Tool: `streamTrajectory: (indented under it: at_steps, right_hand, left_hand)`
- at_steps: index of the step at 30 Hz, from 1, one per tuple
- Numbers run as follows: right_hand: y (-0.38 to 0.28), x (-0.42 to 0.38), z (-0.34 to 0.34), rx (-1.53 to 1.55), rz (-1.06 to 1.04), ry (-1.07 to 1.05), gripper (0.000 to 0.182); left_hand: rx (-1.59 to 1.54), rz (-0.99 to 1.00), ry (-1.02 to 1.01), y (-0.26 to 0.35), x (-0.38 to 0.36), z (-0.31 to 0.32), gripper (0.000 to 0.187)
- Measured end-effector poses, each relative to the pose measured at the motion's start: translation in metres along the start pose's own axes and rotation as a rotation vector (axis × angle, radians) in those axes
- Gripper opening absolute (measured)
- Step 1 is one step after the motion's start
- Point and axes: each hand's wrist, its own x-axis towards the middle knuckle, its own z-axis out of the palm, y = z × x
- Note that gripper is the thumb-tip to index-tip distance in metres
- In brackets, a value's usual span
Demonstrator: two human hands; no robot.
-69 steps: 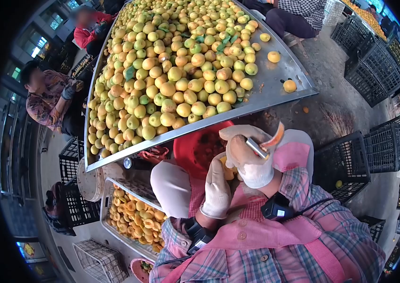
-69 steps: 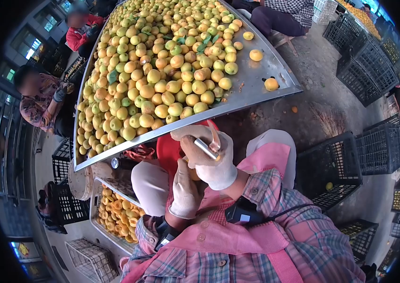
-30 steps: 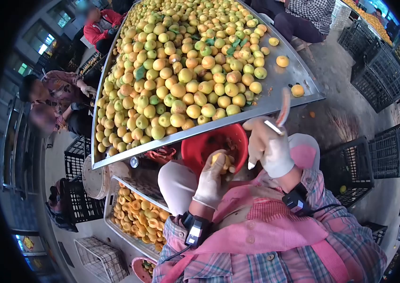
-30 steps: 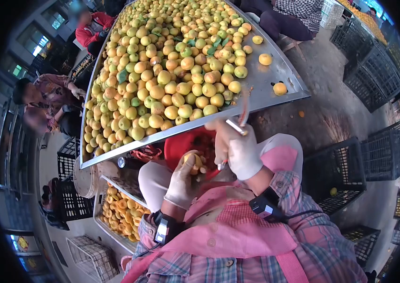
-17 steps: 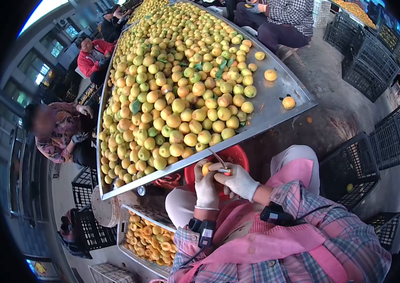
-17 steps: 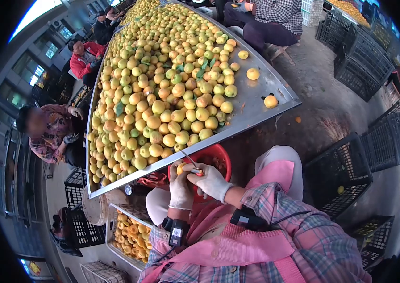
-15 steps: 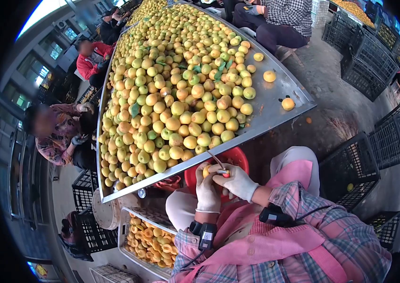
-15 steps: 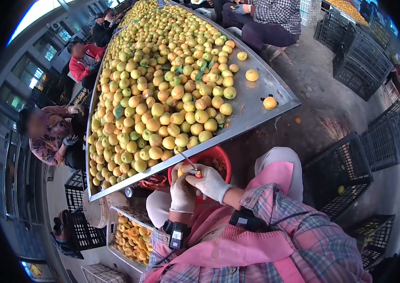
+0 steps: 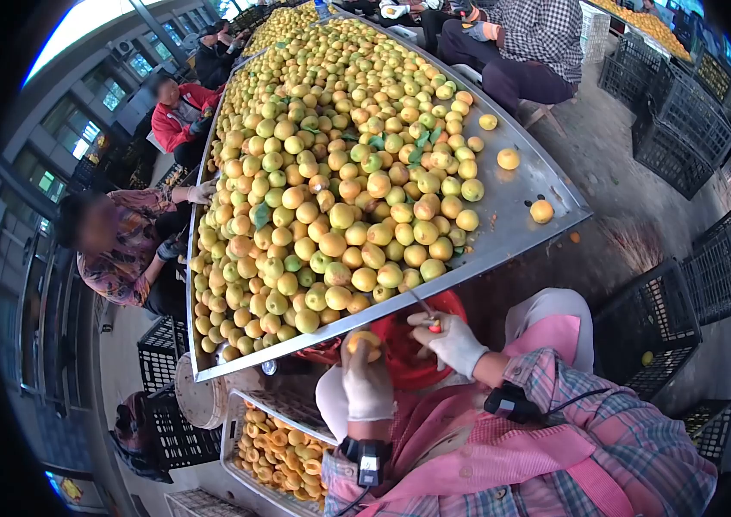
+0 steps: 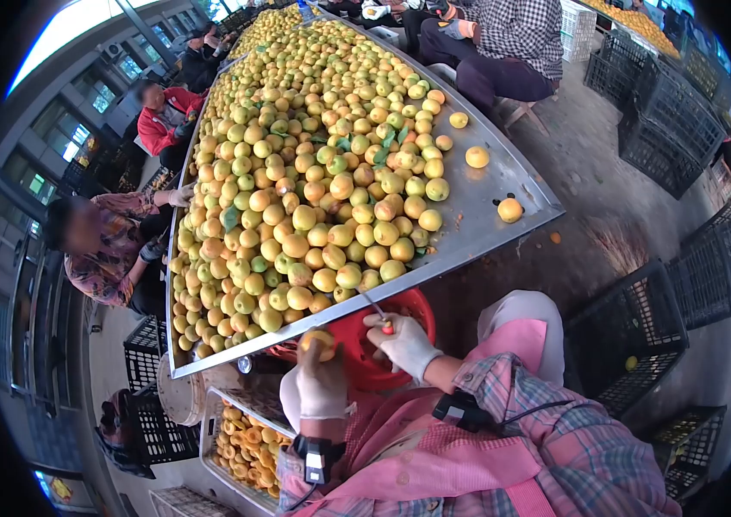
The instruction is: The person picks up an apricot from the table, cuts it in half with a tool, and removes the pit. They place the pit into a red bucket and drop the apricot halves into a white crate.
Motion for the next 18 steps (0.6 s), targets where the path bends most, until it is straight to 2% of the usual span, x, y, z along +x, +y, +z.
streamTrajectory:
  at_steps: [3,5,6,7,9,11,12,13,15,16,18]
  right_hand:
    - [-0.038,0.023,-0.015,-0.067,-0.033,0.077,0.024]
    - [-0.061,0.047,-0.018,-0.128,-0.117,0.156,0.021]
    - [-0.074,0.06,-0.022,-0.316,-0.161,0.205,0.021]
    - [-0.067,0.09,-0.024,-0.376,-0.401,0.294,0.022]
    - [-0.087,0.12,-0.026,-0.544,-0.477,0.358,0.03]
    - [-0.117,0.138,-0.02,-0.785,-0.508,0.401,0.04]
    - [-0.127,0.15,-0.017,-0.871,-0.457,0.4,0.045]
    - [-0.122,0.177,-0.018,-0.872,-0.588,0.412,0.048]
    - [-0.153,0.184,-0.003,-1.012,-0.412,0.406,0.05]
    - [-0.157,0.197,0.0,-1.014,-0.416,0.402,0.05]
    - [-0.162,0.223,0.007,-1.114,-0.341,0.357,0.058]
  left_hand:
    - [0.017,0.08,0.121,0.03,0.013,-0.054,0.032]
    - [0.396,0.186,0.348,0.041,0.009,-0.098,0.031]
    - [0.362,0.155,0.46,0.046,0.006,-0.119,0.033]
    - [0.327,0.122,0.571,0.049,0.0,-0.142,0.035]
    - [0.337,0.031,0.803,0.04,-0.013,-0.197,0.039]
    - [0.774,-0.094,0.996,0.044,-0.034,-0.215,0.047]
    - [0.789,-0.083,1.066,0.028,-0.043,-0.249,0.05]
    - [0.802,-0.071,1.135,0.014,-0.048,-0.279,0.054]
    - [0.781,-0.139,1.129,0.018,-0.056,-0.286,0.059]
    - [0.609,-0.032,1.075,0.011,-0.056,-0.292,0.056]
    - [0.585,-0.011,1.041,0.006,-0.047,-0.293,0.054]
